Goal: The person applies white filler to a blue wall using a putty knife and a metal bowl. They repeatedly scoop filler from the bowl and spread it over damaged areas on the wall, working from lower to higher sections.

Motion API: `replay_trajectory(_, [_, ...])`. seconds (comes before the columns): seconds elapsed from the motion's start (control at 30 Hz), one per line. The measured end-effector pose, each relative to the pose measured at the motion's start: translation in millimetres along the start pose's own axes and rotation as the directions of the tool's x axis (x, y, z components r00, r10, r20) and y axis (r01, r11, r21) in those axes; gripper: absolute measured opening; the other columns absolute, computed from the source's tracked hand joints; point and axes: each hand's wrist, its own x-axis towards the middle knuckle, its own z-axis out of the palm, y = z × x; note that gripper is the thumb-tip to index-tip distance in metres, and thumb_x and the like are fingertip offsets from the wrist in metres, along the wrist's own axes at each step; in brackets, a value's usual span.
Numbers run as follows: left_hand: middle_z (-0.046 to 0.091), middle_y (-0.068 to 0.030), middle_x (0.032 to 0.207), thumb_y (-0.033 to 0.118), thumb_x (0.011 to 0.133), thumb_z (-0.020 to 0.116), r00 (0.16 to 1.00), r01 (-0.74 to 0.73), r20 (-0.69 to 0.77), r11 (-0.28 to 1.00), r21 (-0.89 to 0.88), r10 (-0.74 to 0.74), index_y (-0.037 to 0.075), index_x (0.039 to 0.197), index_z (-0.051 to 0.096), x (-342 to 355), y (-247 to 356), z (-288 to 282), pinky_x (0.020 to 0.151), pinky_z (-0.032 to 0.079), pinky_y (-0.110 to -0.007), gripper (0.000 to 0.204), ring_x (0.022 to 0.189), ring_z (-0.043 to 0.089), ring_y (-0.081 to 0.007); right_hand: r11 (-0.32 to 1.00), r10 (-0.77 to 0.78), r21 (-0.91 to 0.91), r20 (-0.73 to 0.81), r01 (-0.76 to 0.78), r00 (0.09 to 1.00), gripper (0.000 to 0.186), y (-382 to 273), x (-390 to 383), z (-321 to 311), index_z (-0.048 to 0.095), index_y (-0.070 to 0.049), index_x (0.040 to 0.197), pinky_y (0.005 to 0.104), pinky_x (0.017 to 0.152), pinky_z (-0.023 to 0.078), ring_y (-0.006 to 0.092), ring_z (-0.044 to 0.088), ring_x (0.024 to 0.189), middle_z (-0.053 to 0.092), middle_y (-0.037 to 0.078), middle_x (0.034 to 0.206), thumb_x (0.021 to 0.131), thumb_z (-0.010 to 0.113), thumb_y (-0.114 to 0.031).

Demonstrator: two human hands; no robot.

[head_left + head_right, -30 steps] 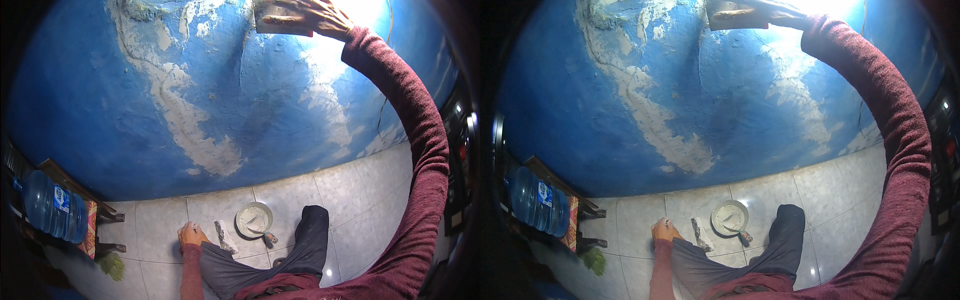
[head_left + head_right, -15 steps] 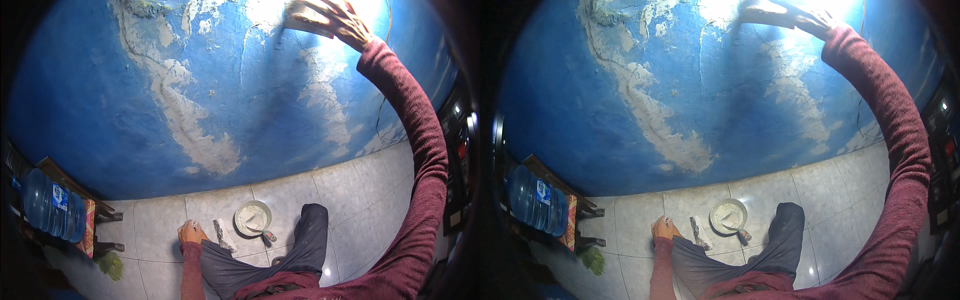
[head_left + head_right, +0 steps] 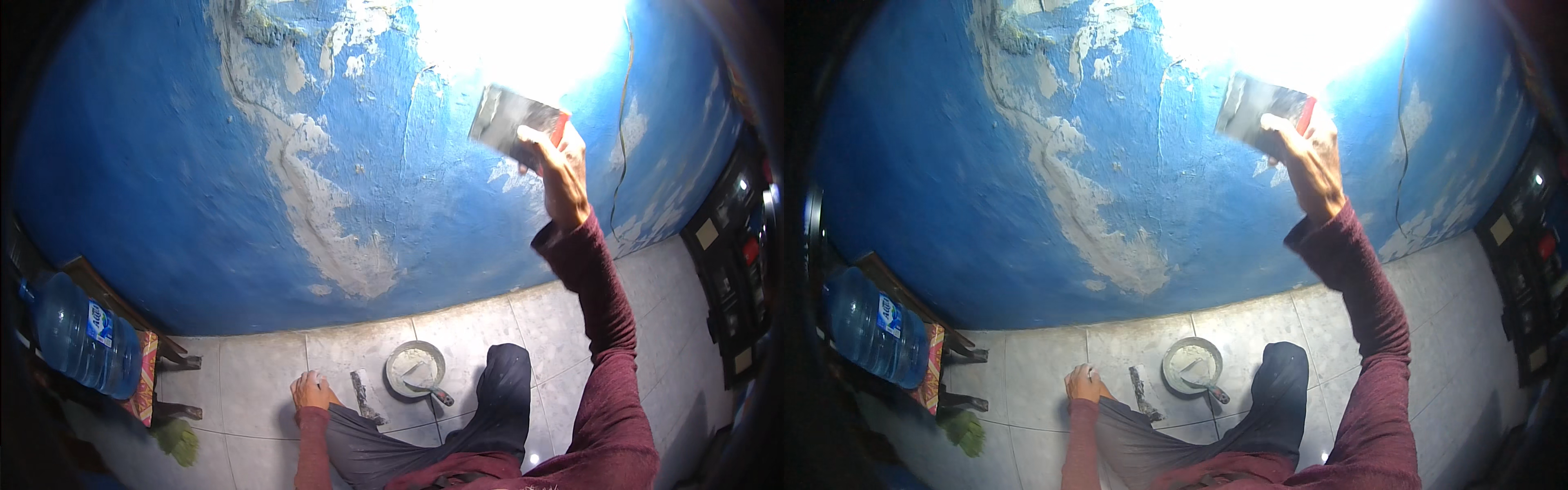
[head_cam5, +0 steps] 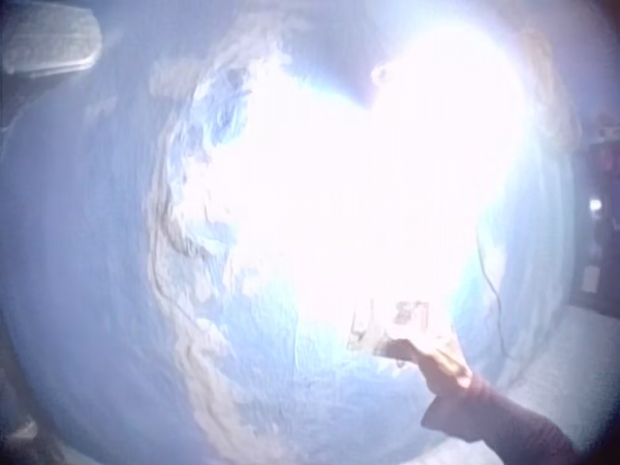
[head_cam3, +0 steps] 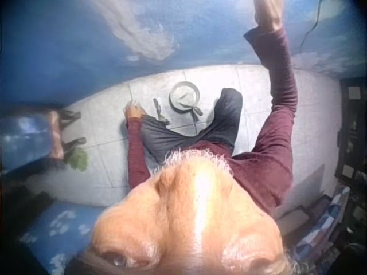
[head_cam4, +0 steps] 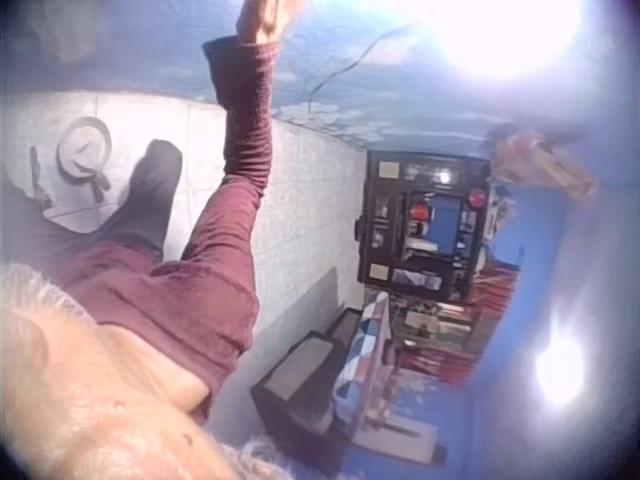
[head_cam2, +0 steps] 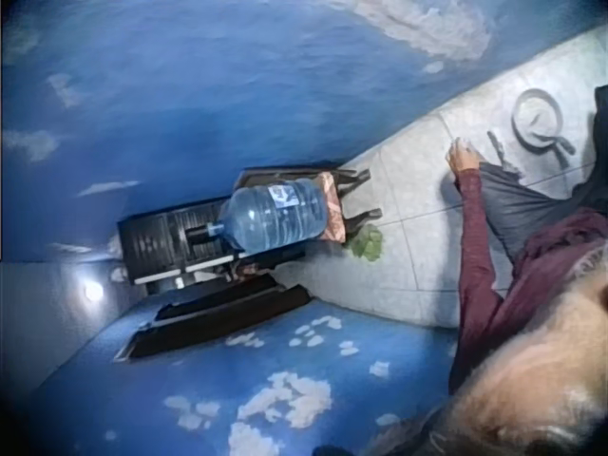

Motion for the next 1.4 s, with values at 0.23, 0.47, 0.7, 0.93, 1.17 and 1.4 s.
replay_trajectory(0.23, [0.065,-0.0153,0.096,0.012,0.089,0.055,0.943,-0.236,-0.038,0.586,-0.775,0.330,-0.001,0.103,0.063,58,244,-52,0.081,0.047,-0.030,0.021,0.090,0.063,-0.0227,0.771,0.242,0.566,0.163,-0.291,0.957,0.024,34,-74,38,0.055,-0.002,0.100,0.0336,0.056,0.054,0.0174,0.063,0.072,0.060,0.007,0.084,0.084,0.062,-0.018])
replay_trajectory(0.47, [0.066,-0.0129,0.097,0.014,0.089,0.055,0.873,-0.305,0.118,0.719,-0.624,0.473,0.000,0.106,0.063,119,273,-117,0.081,0.048,-0.028,0.023,0.091,0.064,-0.0191,0.559,0.512,0.684,0.160,-0.469,0.844,0.015,15,-51,25,0.060,-0.002,0.094,0.0333,0.063,0.053,0.0140,0.059,0.076,0.058,0.005,0.085,0.085,0.061,-0.013])
replay_trajectory(0.7, [0.063,-0.0152,0.108,0.024,0.087,0.053,0.839,-0.022,0.500,0.930,-0.367,0.217,0.007,0.110,0.062,82,207,-153,0.087,0.046,-0.038,0.029,0.102,0.060,-0.0326,0.362,0.739,0.787,0.085,-0.500,0.669,0.018,-39,-13,29,0.060,-0.004,0.100,0.0335,0.069,0.053,0.0137,0.060,0.081,0.060,0.003,0.090,0.086,0.063,-0.014])
replay_trajectory(0.93, [0.062,-0.0142,0.113,0.022,0.088,0.050,0.608,0.506,0.738,0.859,-0.076,-0.292,0.009,0.116,0.059,1,236,-246,0.089,0.046,-0.040,0.031,0.101,0.061,-0.0307,0.347,0.764,0.849,-0.009,-0.398,0.645,0.024,-71,31,35,0.057,-0.001,0.105,0.0390,0.073,0.054,0.0195,0.062,0.087,0.061,0.006,0.100,0.090,0.062,-0.019])
replay_trajectory(1.17, [0.062,-0.0165,0.113,0.020,0.089,0.051,0.795,0.449,0.521,0.879,-0.161,-0.311,0.001,0.117,0.057,-81,146,-294,0.089,0.046,-0.034,0.034,0.104,0.060,-0.0257,0.407,0.850,0.770,-0.123,-0.491,0.512,0.032,-86,77,54,0.053,-0.003,0.111,0.0454,0.075,0.054,0.0214,0.062,0.090,0.056,0.006,0.100,0.093,0.056,-0.030])
replay_trajectory(1.4, [0.064,-0.0183,0.108,0.019,0.087,0.053,0.584,0.535,0.675,0.839,0.099,-0.451,0.004,0.112,0.060,-95,51,-370,0.088,0.047,-0.040,0.031,0.101,0.061,-0.0332,0.459,0.876,0.664,-0.228,-0.590,0.425,0.025,-107,107,75,0.051,0.002,0.105,0.0462,0.080,0.055,0.0210,0.062,0.091,0.055,0.008,0.099,0.094,0.053,-0.020])
